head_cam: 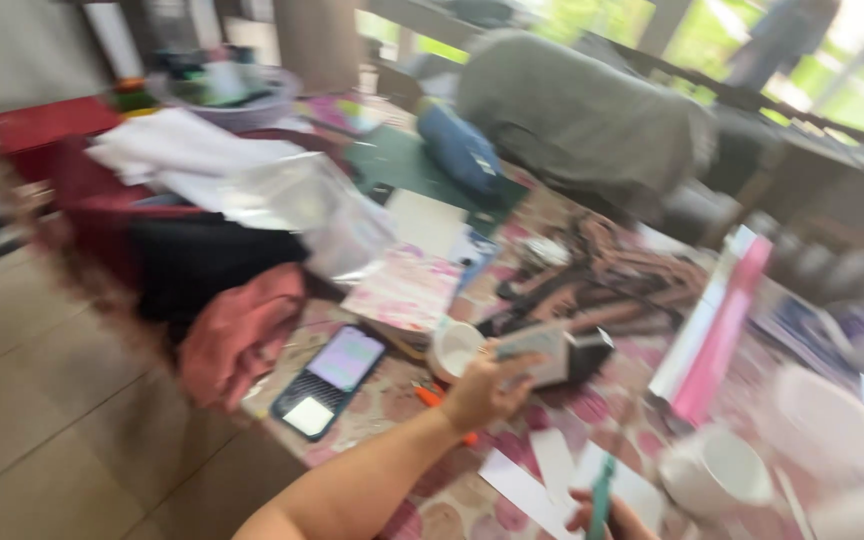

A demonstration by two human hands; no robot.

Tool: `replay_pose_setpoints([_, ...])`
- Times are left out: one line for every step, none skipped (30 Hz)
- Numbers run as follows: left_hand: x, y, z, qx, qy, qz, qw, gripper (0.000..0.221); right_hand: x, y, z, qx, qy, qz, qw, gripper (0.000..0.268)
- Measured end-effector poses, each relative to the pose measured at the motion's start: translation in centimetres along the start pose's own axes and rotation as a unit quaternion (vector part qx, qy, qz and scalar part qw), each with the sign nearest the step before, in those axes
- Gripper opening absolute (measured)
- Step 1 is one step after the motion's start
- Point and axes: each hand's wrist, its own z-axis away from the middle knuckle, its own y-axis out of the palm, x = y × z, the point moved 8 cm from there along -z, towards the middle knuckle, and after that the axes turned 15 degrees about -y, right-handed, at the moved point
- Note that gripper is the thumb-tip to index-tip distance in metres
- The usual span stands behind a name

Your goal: Cutting out printed labels from a sheet of paper using scissors and organizing items on a table

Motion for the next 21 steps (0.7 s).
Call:
replay_pose_setpoints([-0.7, -0.1, -0.1, 0.016, 0.003, 0.010, 1.000, 0.041, 4.0, 1.2, -0.2, -0.017, 0.009, 0.003, 1.000, 0.038])
replay_pose_setpoints([-1.2, -0.5, -0.2, 0.013, -0.005, 0.012, 1.000, 0.039, 7.5, 1.5, -0.3, -0.084, 0.051, 0.046, 0.994, 0.035])
replay_pose_setpoints([-1.7, -1.2, -0.4, 0.006, -0.013, 0.011, 1.000, 0.038, 11.1, 1.8, -0.7, -0.146, 0.093, 0.088, 0.981, 0.034])
replay_pose_setpoints([-1.9, -0.9, -0.3, 0.019, -0.011, 0.019, 1.000, 0.038, 10.7, 1.9, -0.2, -0.158, 0.101, 0.091, 0.978, 0.034])
replay_pose_setpoints([-2.0, -1.0, -0.4, 0.012, -0.004, -0.002, 1.000, 0.037, 10.7, 2.3, -0.6, -0.172, 0.062, 0.041, 0.982, 0.029])
replay_pose_setpoints([-2.2, -1.1, -0.4, 0.006, 0.004, -0.023, 1.000, 0.035, 10.8, 2.6, -0.8, -0.186, 0.022, -0.009, 0.982, 0.025])
replay_pose_setpoints([-2.1, -0.9, -0.5, 0.010, 0.006, -0.019, 1.000, 0.035, 11.0, 2.4, -0.9, -0.191, 0.023, -0.007, 0.981, 0.025])
replay_pose_setpoints([-1.9, -0.8, -0.5, 0.013, 0.005, -0.022, 1.000, 0.036, 11.1, 2.5, -0.9, -0.182, 0.035, -0.002, 0.983, 0.026])
replay_pose_setpoints([-1.7, -0.8, -0.4, 0.016, 0.002, -0.025, 1.000, 0.036, 11.2, 2.7, -1.0, -0.170, 0.048, 0.002, 0.984, 0.027])
replay_pose_setpoints([-1.7, -0.6, -0.2, 0.019, 0.002, -0.022, 1.000, 0.036, 11.4, 2.7, -0.8, -0.173, 0.050, 0.003, 0.984, 0.027])
replay_pose_setpoints([-1.5, -0.6, -0.3, 0.017, -0.003, -0.019, 1.000, 0.035, 11.3, 2.7, -0.8, -0.174, 0.070, 0.008, 0.982, 0.028])
replay_pose_setpoints([-1.3, -0.6, -0.3, 0.015, -0.009, -0.016, 1.000, 0.033, 11.3, 2.7, -0.8, -0.174, 0.089, 0.013, 0.981, 0.029])
replay_pose_setpoints([-1.4, -0.7, -0.3, 0.015, -0.009, -0.016, 1.000, 0.033, 11.1, 2.7, -0.8, -0.174, 0.089, 0.013, 0.981, 0.029])
replay_pose_setpoints([-1.4, -0.6, -0.4, 0.021, -0.013, -0.015, 1.000, 0.034, 10.9, 2.7, -0.8, -0.177, 0.091, 0.009, 0.980, 0.028])
replay_pose_setpoints([-1.4, -0.6, -0.3, 0.027, -0.019, -0.014, 0.999, 0.034, 10.8, 2.7, -0.7, -0.179, 0.094, 0.004, 0.979, 0.028])
replay_pose_setpoints([-1.4, -0.6, -0.2, 0.028, -0.020, -0.013, 0.999, 0.034, 10.6, 2.7, -0.5, -0.180, 0.095, 0.005, 0.979, 0.028])
replay_pose_setpoints([-1.4, -0.6, -0.3, 0.031, -0.023, -0.015, 0.999, 0.034, 10.4, 2.7, -0.6, -0.178, 0.087, -0.004, 0.980, 0.028])
replay_pose_setpoints([-1.3, -0.5, -0.3, 0.034, -0.026, -0.017, 0.999, 0.034, 10.3, 2.8, -0.6, -0.177, 0.079, -0.013, 0.981, 0.029])
replay_pose_setpoints([-1.3, -0.5, -0.3, 0.034, -0.026, -0.017, 0.999, 0.034, 10.4, 2.8, -0.6, -0.177, 0.080, -0.012, 0.981, 0.029])
replay_pose_setpoints([-1.3, -0.5, -0.3, 0.030, -0.021, -0.016, 0.999, 0.034, 10.5, 2.7, -0.6, -0.175, 0.079, -0.009, 0.981, 0.029])
replay_pose_setpoints([-1.2, -0.5, -0.3, 0.028, -0.016, -0.015, 0.999, 0.035, 10.6, 2.8, -0.7, -0.174, 0.079, -0.006, 0.982, 0.029])
